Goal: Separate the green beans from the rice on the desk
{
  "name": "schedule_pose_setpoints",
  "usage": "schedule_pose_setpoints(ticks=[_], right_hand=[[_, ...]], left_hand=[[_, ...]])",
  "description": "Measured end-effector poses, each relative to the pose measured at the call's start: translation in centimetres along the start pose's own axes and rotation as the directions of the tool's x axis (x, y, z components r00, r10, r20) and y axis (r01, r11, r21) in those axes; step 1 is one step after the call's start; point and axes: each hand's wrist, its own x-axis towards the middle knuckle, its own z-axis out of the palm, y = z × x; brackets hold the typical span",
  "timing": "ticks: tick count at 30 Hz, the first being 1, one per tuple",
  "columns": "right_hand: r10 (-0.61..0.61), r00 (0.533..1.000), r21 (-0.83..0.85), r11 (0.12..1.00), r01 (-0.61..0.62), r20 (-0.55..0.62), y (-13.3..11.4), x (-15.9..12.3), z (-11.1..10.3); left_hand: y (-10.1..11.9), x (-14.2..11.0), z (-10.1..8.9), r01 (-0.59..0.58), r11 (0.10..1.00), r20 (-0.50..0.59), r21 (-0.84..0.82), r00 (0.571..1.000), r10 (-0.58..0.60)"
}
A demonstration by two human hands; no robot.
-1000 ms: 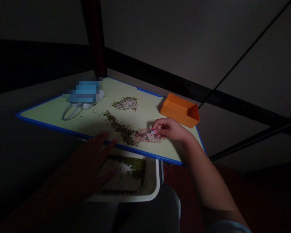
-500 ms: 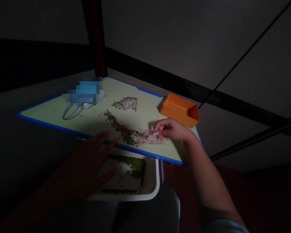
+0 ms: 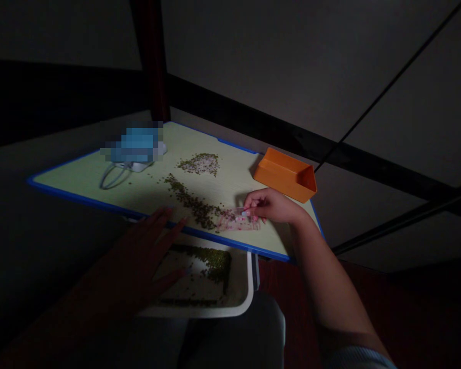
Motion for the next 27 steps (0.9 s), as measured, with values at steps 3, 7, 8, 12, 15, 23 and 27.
schedule_pose_setpoints(ticks=[3,7,8,12,15,23,27], right_hand=[[0.003,1.000,0.004,1.000,-0.003,0.009,-0.17,-0.04,0.10],[0.030,0.999,0.026,0.999,-0.031,0.042,-0.25,-0.11,0.10],[0.038,0.998,0.035,0.999,-0.040,0.054,-0.23,-0.12,0.09],[0.047,0.996,0.063,0.997,-0.052,0.078,-0.14,-0.13,0.02],[0.046,0.996,0.073,0.996,-0.052,0.070,-0.21,-0.14,-0.01],[0.038,0.999,0.056,0.998,-0.040,0.028,-0.24,0.12,0.33],[0.034,0.998,0.068,0.997,-0.037,0.044,-0.03,0.51,0.77]], left_hand=[[0.09,0.06,-0.15,-0.004,1.000,-0.016,-0.005,1.000,0.004],[0.04,0.04,-0.05,-0.003,1.000,-0.026,-0.002,1.000,0.003],[0.03,0.04,0.00,-0.003,1.000,-0.022,0.002,1.000,0.003],[0.00,0.12,0.13,-0.002,1.000,-0.009,0.016,1.000,0.003],[-0.04,0.11,0.13,-0.005,1.000,-0.007,0.021,1.000,0.005],[-0.15,0.04,0.21,-0.003,1.000,-0.021,0.023,1.000,0.004],[-0.17,0.06,0.24,0.002,1.000,-0.005,0.014,1.000,-0.001]])
